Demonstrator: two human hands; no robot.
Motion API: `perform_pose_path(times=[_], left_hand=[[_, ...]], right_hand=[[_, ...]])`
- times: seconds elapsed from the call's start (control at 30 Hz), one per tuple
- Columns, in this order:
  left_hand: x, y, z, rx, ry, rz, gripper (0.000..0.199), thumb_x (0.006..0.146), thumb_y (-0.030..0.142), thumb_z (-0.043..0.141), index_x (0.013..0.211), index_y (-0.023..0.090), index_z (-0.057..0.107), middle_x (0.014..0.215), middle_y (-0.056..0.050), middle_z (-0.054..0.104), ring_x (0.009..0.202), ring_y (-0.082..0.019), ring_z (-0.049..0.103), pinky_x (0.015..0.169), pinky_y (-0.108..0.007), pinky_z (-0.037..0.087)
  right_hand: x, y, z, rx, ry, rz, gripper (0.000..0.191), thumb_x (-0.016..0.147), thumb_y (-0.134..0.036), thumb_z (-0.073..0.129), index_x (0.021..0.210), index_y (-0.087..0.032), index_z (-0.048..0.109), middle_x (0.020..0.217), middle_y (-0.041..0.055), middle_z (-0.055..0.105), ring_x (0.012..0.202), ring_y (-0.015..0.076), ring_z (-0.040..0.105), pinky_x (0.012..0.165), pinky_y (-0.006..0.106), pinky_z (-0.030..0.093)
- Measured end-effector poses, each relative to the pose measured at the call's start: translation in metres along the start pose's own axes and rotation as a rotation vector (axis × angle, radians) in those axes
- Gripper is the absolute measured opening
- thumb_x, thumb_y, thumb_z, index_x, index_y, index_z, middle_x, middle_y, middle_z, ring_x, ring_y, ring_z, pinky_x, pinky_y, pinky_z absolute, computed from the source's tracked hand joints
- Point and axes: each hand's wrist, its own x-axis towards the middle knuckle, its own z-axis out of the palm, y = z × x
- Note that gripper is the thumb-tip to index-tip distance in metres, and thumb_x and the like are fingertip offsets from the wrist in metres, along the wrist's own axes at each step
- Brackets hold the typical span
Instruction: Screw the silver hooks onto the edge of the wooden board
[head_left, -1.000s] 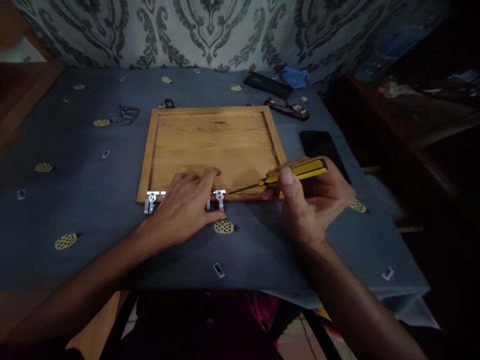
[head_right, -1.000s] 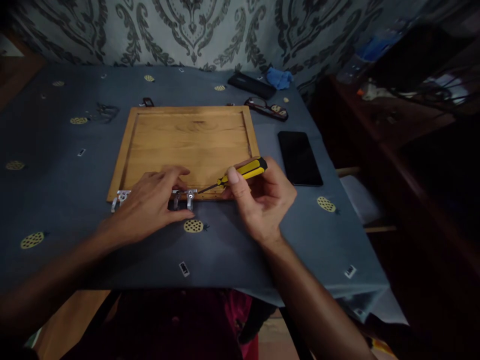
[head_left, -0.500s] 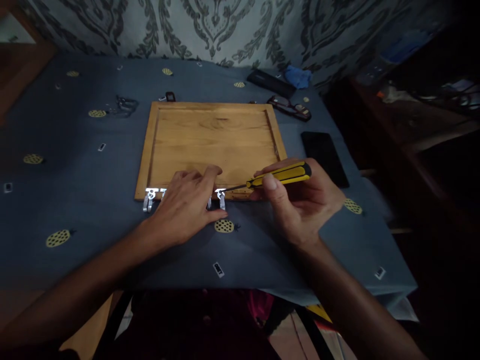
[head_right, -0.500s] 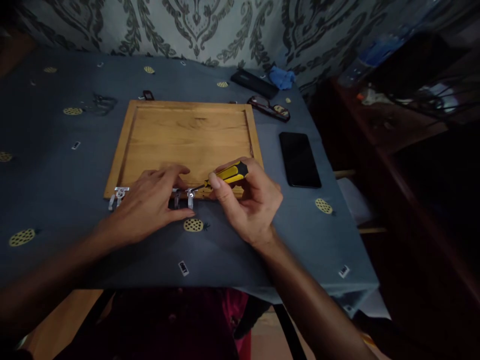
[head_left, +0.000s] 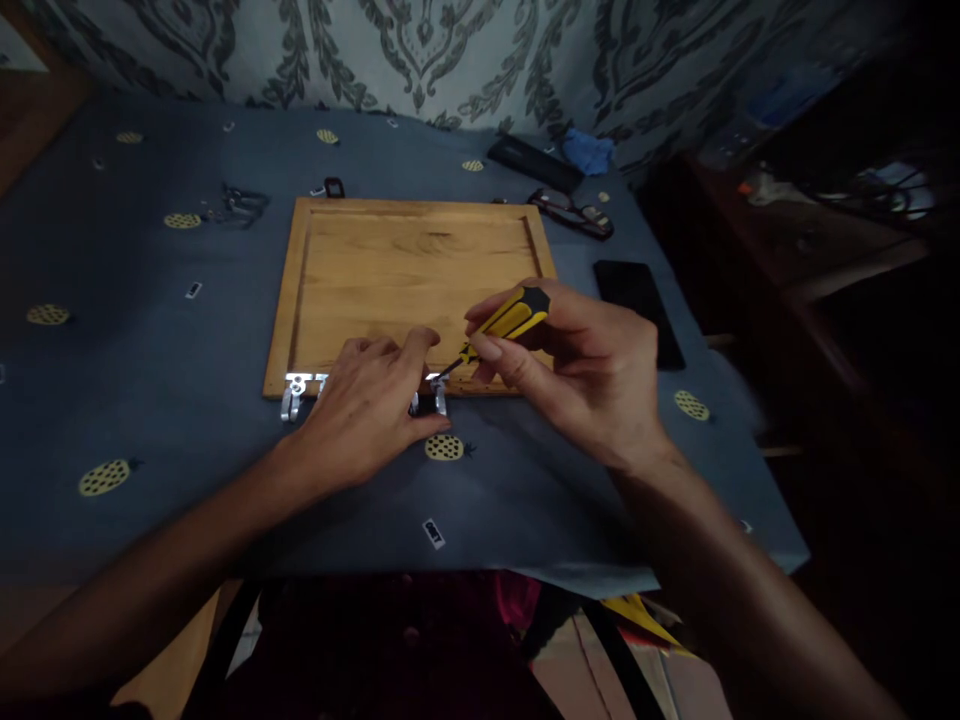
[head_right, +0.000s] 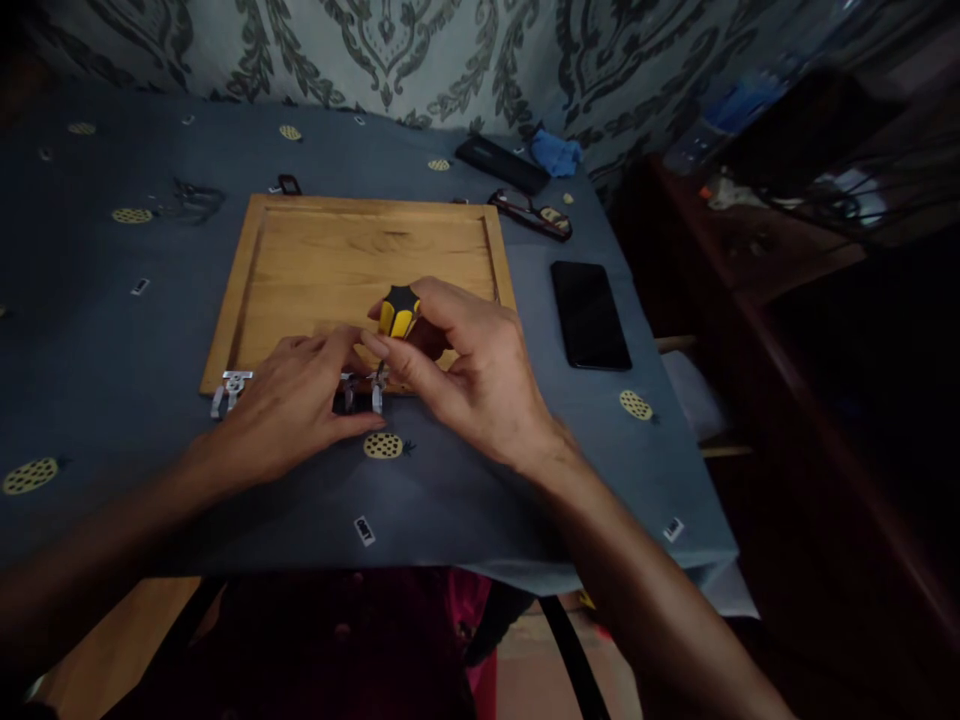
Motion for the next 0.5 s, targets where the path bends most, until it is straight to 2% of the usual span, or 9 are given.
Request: perform_pose_path(times=[0.27, 0.5], left_hand=[[0.0008, 0.0005, 0.0, -0.036, -0.018, -0.006, 0.064, 0.078, 0.04, 0.078, 0.127, 0.015, 0.046, 0.111, -0.011, 0.07, 0.108, -0.033, 0.064, 0.092, -0.047, 0.046], [0.0005, 0.0015, -0.0003, -0.037, -0.033, -0.017, 0.064, 0.078, 0.04, 0.078, 0.127, 0.016, 0.045, 0.109, -0.01, 0.071, 0.11, -0.032, 0.063, 0.095, -0.048, 0.044]], right_hand=[[0.0057, 0.0016, -0.0062, 0.251, -0.142, 0.113, 0.02, 0.082, -0.032, 0.076, 0.098, -0.02, 0.073, 0.091, -0.0001, 0.073, 0.063, 0.0097, 0.069, 0.059, 0.022, 0.061], [-0.0008, 0.0081, -0.0012, 0.223, -0.015, 0.083, 0.011, 0.08, -0.026, 0.078, 0.087, -0.02, 0.074, 0.077, -0.0038, 0.071, 0.056, 0.0085, 0.068, 0.054, 0.018, 0.058]])
